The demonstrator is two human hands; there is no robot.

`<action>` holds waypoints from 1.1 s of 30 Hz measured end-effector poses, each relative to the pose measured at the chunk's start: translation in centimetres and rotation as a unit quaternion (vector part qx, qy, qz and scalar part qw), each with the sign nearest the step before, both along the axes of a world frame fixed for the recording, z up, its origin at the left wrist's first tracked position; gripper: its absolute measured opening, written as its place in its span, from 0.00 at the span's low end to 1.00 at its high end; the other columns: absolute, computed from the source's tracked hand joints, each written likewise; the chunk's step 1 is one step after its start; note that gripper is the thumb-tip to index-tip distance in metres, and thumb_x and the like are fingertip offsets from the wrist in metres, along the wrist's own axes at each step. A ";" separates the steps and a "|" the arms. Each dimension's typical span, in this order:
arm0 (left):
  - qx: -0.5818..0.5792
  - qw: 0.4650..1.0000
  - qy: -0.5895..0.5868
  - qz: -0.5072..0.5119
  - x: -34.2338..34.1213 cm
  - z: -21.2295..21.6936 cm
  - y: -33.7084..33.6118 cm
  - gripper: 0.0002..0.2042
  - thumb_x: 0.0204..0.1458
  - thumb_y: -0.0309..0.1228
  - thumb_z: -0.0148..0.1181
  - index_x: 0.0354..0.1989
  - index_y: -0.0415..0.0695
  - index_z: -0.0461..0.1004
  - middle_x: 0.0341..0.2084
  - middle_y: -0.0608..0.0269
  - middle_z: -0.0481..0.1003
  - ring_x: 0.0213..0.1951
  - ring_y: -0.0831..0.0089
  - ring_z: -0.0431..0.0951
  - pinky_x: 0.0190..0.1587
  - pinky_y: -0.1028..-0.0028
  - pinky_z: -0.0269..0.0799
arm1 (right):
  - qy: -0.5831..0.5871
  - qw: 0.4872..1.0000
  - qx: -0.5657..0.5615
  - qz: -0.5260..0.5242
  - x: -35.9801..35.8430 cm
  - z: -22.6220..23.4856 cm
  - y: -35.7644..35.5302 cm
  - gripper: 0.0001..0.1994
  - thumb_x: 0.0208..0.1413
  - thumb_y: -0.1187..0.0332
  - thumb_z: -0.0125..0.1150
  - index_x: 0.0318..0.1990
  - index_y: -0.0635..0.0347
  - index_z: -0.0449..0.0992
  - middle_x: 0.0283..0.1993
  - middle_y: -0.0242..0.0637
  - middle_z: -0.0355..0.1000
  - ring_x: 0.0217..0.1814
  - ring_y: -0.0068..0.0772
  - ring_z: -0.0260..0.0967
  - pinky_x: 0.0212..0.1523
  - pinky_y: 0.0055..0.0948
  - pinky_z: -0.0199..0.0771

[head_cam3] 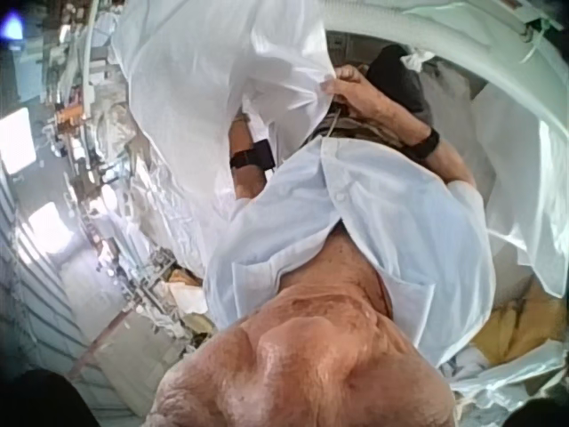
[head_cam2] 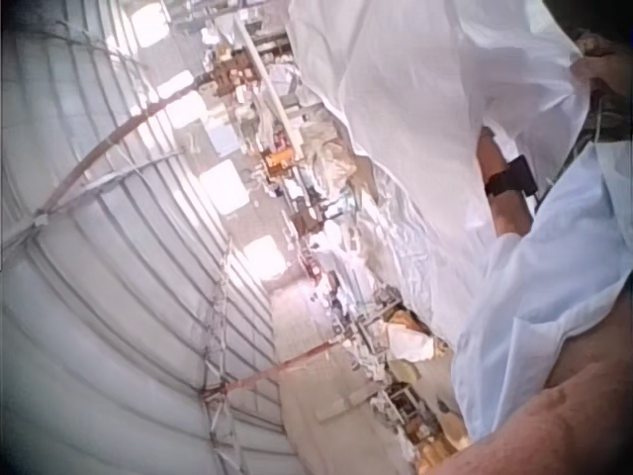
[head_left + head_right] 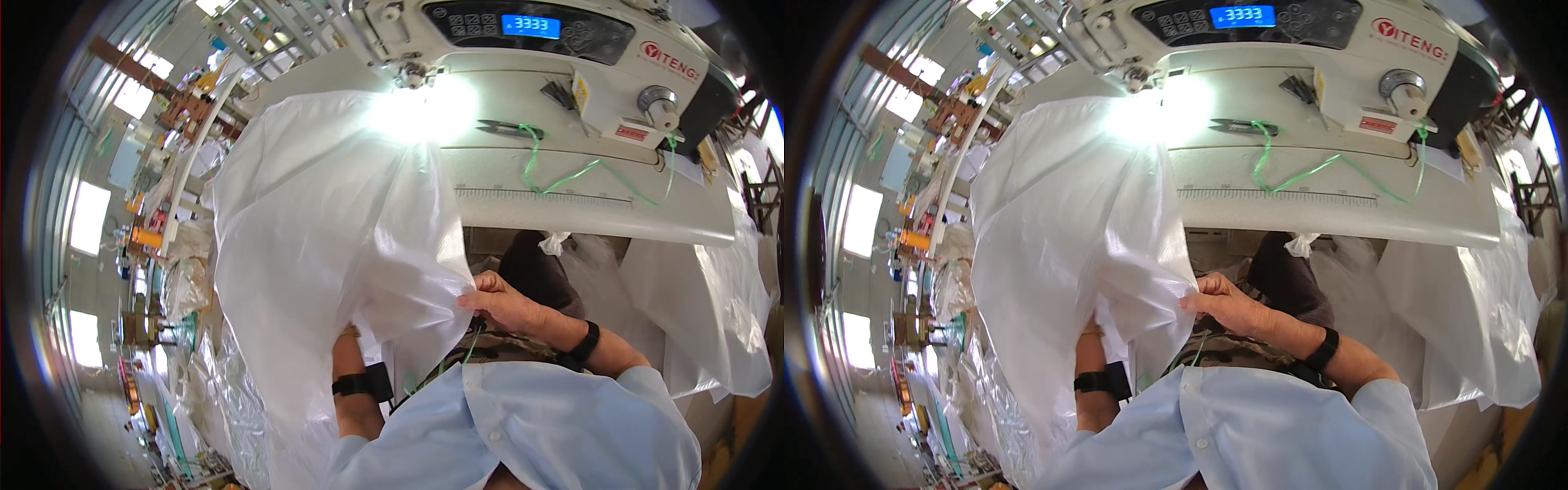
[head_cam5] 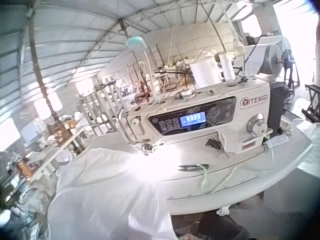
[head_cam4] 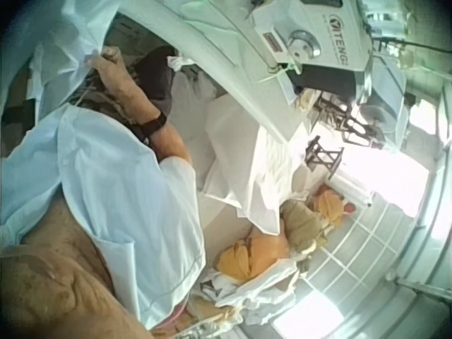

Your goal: Sewing pieces of white plastic or coated fabric using an industrial sewing machine.

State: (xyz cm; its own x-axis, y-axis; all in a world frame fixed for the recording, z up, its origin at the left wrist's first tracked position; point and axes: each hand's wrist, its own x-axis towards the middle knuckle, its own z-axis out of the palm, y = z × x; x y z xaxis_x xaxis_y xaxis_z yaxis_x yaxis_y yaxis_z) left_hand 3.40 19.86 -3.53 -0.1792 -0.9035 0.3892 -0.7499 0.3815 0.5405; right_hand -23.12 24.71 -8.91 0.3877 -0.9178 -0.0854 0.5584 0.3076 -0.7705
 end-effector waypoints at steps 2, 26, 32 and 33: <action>-0.014 0.999 -0.029 0.019 2.1 0.4 -0.5 0.17 0.59 0.32 0.50 0.55 0.40 0.65 0.55 0.55 0.69 0.54 0.62 0.71 0.54 0.67 0.68 | 0.000 1.000 0.014 -0.013 0.2 0.4 -0.4 0.08 0.57 0.66 0.62 0.34 0.60 0.83 0.28 0.23 0.74 0.30 0.12 0.63 0.36 0.17 0.65; 0.277 0.894 -0.257 -0.239 8.0 -11.7 -0.4 0.05 0.54 0.23 0.52 0.38 0.39 0.71 0.42 0.47 0.74 0.42 0.49 0.75 0.41 0.59 0.71 | 0.180 0.978 -0.059 0.088 -1.7 0.6 -0.7 0.14 0.60 0.60 0.60 0.44 0.60 0.81 0.35 0.28 0.78 0.36 0.16 0.71 0.41 0.23 0.74; 0.242 0.917 -0.106 -0.297 -2.3 -0.4 4.5 0.08 0.57 0.20 0.49 0.43 0.36 0.72 0.42 0.45 0.75 0.41 0.46 0.76 0.41 0.60 0.73 | 0.717 0.629 -0.273 -0.125 -1.8 1.2 -1.3 0.11 0.53 0.62 0.62 0.33 0.63 0.73 0.29 0.40 0.74 0.36 0.44 0.74 0.38 0.39 0.74; 0.190 0.927 0.016 -0.322 -3.1 0.0 4.5 0.11 0.57 0.20 0.49 0.47 0.36 0.72 0.47 0.44 0.74 0.45 0.46 0.76 0.44 0.60 0.73 | 0.671 0.591 -0.389 -0.222 -1.1 1.5 -1.6 0.11 0.52 0.61 0.63 0.29 0.58 0.71 0.25 0.38 0.70 0.32 0.42 0.73 0.36 0.39 0.73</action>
State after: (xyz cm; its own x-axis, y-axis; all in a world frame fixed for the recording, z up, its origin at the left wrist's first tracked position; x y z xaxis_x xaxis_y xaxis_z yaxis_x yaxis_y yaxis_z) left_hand 0.26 24.37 -3.50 -0.7237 -0.6856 0.0794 -0.4132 0.5226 0.7458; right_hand -24.24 23.16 -7.39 0.1556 -0.8678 0.4720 -0.8229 -0.3782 -0.4241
